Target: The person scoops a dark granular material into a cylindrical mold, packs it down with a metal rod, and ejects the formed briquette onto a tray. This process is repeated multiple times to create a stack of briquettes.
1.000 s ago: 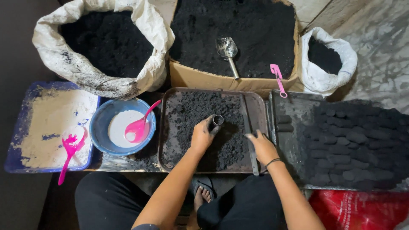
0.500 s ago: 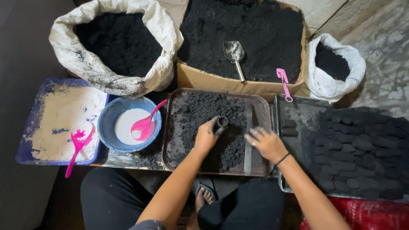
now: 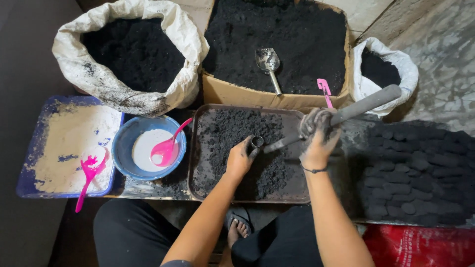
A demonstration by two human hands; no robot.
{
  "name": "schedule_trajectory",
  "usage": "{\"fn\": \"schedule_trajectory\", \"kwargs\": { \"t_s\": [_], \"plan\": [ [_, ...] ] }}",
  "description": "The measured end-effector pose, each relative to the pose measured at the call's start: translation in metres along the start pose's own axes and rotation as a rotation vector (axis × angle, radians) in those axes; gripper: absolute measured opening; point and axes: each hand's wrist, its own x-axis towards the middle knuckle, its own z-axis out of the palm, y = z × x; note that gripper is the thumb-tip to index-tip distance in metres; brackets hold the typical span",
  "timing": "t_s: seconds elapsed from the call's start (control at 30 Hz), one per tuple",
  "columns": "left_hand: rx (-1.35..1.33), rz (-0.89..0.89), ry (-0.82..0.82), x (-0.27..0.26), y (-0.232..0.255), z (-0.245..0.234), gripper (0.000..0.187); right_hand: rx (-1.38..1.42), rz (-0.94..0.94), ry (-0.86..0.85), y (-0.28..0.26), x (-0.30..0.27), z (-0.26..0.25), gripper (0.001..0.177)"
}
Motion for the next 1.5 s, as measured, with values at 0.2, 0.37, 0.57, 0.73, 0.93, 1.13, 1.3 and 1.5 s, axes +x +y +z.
{"fn": "schedule_trajectory", "kwargs": {
  "t_s": [0.2,0.37,0.57,0.73,0.93,1.13,1.3,1.5],
  "plan": [
    [-0.006,-0.006,-0.012,0.000,-0.005,0.002,0.041,0.165,-0.119,-0.033,-0.011,-0.016,0.040,0.028],
    [0.016,-0.014,-0.030,0.000,-0.008,0.004,0.043,0.364,-0.173,-0.136,-0.035,-0.008,0.058,0.011],
    [0.015,0.021,-0.025,0.000,-0.004,-0.002,0.042,0.416,-0.112,-0.200,-0.058,-0.005,0.067,0.016],
    [0.003,0.016,-0.044,0.004,0.000,-0.003,0.042,0.233,-0.074,-0.127,-0.007,-0.013,0.064,0.023],
    [0.069,-0.003,-0.024,0.005,0.008,0.000,0.040,0.441,0.006,-0.380,-0.023,-0.018,0.063,0.026],
    [-0.176,-0.060,-0.060,0.024,-0.016,0.036,0.044,0.372,-0.005,-0.280,-0.001,-0.025,0.062,0.029],
    [-0.370,-0.156,-0.055,0.025,-0.003,0.034,0.037,0.268,-0.023,-0.308,-0.005,-0.033,0.062,0.026],
    [-0.474,-0.100,0.007,0.029,-0.019,0.044,0.022,0.249,-0.054,-0.430,-0.018,-0.034,0.065,0.035]
  ]
}}
